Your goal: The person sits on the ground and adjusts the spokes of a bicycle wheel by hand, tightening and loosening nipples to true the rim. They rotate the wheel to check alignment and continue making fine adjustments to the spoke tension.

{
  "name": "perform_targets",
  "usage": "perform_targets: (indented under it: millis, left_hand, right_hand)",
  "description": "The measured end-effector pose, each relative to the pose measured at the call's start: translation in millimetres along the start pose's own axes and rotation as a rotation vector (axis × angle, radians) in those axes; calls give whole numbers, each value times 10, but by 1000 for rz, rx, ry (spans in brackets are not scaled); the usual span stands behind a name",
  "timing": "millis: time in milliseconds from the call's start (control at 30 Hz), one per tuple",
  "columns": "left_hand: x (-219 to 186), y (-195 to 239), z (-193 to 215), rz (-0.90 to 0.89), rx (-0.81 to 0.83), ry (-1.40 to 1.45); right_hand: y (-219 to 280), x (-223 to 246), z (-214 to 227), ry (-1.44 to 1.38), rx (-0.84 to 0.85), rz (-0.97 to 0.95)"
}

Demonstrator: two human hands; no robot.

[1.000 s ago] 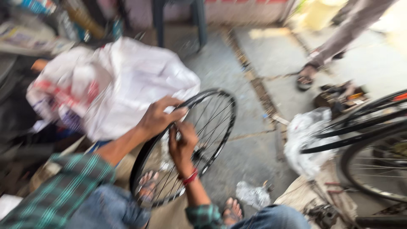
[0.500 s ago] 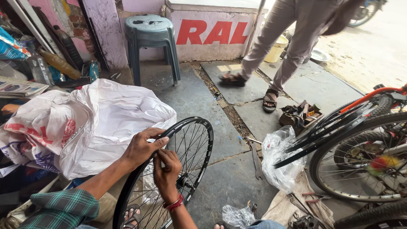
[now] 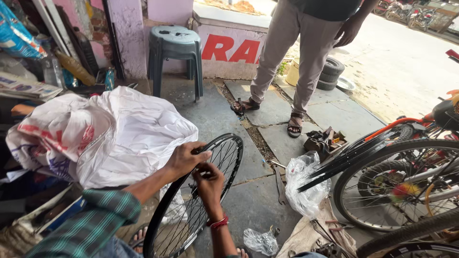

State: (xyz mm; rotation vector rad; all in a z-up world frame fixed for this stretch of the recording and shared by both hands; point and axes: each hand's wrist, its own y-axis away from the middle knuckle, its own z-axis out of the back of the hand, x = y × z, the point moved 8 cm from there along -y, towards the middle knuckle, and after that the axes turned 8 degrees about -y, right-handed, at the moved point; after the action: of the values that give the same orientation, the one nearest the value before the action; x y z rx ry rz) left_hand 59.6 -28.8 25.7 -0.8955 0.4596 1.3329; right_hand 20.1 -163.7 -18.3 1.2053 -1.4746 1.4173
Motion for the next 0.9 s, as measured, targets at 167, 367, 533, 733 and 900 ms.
perform_targets:
  millis: [167,367,533,733,900]
  left_hand:
    - [31,-78,-75,-26,4,60]
    - [205,135,-549,190,341,774]
    - [353,291,-786,286,332,1053]
    - [404,421,-1096,236,289,1174]
    - [312,337,-1370,74,262,938]
  right_hand:
    - [22,525,271,266,-310,250]
    - [-254,1410,-40,716,-171,944]
    - [-788,885,-79,758,346,199]
    - [-892,774,96,796,433,189]
    - [-992,773,246,779,485,204]
